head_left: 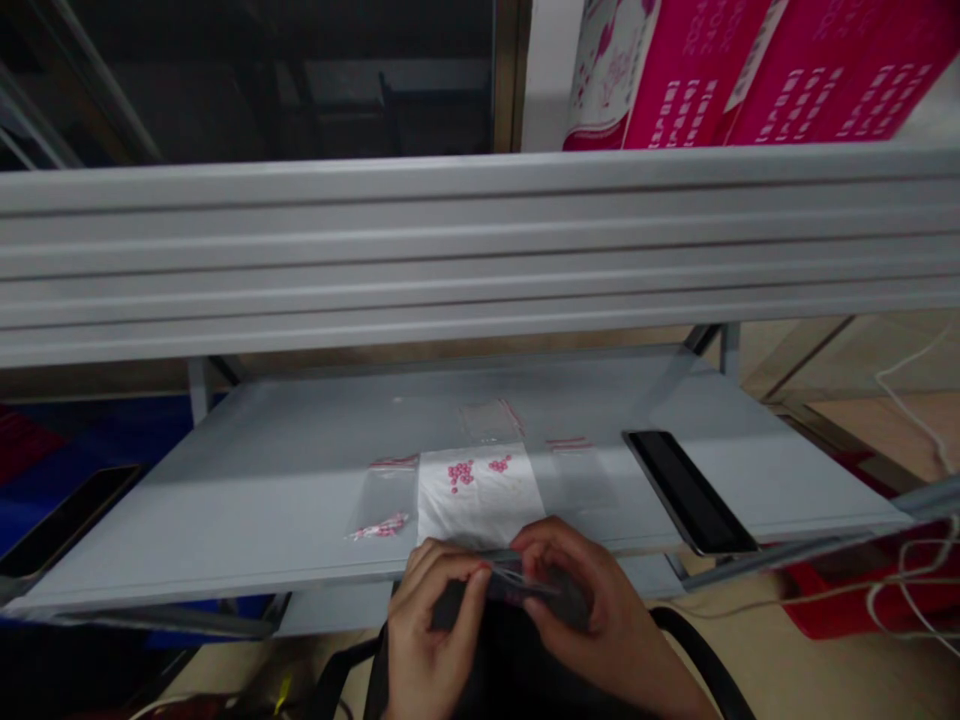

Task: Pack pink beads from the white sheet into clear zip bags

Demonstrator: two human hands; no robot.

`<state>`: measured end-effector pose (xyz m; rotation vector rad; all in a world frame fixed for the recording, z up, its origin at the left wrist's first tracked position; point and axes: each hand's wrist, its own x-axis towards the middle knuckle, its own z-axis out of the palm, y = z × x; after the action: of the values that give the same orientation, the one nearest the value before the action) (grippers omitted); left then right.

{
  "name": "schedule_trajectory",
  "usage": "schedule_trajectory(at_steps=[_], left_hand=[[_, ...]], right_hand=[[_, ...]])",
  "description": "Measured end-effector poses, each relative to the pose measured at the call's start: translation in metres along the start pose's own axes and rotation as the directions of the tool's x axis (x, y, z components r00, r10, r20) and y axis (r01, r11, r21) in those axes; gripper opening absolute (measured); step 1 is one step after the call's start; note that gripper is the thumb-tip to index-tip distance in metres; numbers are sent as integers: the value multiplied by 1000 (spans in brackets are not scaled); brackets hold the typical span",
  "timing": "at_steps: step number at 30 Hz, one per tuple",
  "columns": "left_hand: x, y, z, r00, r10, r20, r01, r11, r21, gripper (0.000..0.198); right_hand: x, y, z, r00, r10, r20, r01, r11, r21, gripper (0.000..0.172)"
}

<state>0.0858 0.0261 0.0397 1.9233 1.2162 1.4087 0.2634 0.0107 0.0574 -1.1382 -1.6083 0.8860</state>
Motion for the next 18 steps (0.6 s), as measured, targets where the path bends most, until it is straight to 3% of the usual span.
schedule_trajectory(at_steps=[2, 7, 13, 18], left_hand=[[-2, 0, 0, 1000, 14, -8, -14, 1000, 9, 12], [-1, 2, -1, 997, 79, 10, -80, 996, 32, 9], [-2, 3, -3, 993, 115, 25, -116, 991, 64, 9], [-3, 1, -5, 998, 48, 51, -52, 995, 83, 10]], right_hand=[[3, -2, 1, 1000, -29, 13, 29, 999, -25, 36], [13, -3, 13, 998, -54, -11, 53, 997, -55, 13], [17, -2, 18, 995, -93, -37, 92, 995, -39, 14], [18, -3, 14, 995, -93, -23, 93, 995, -32, 14]])
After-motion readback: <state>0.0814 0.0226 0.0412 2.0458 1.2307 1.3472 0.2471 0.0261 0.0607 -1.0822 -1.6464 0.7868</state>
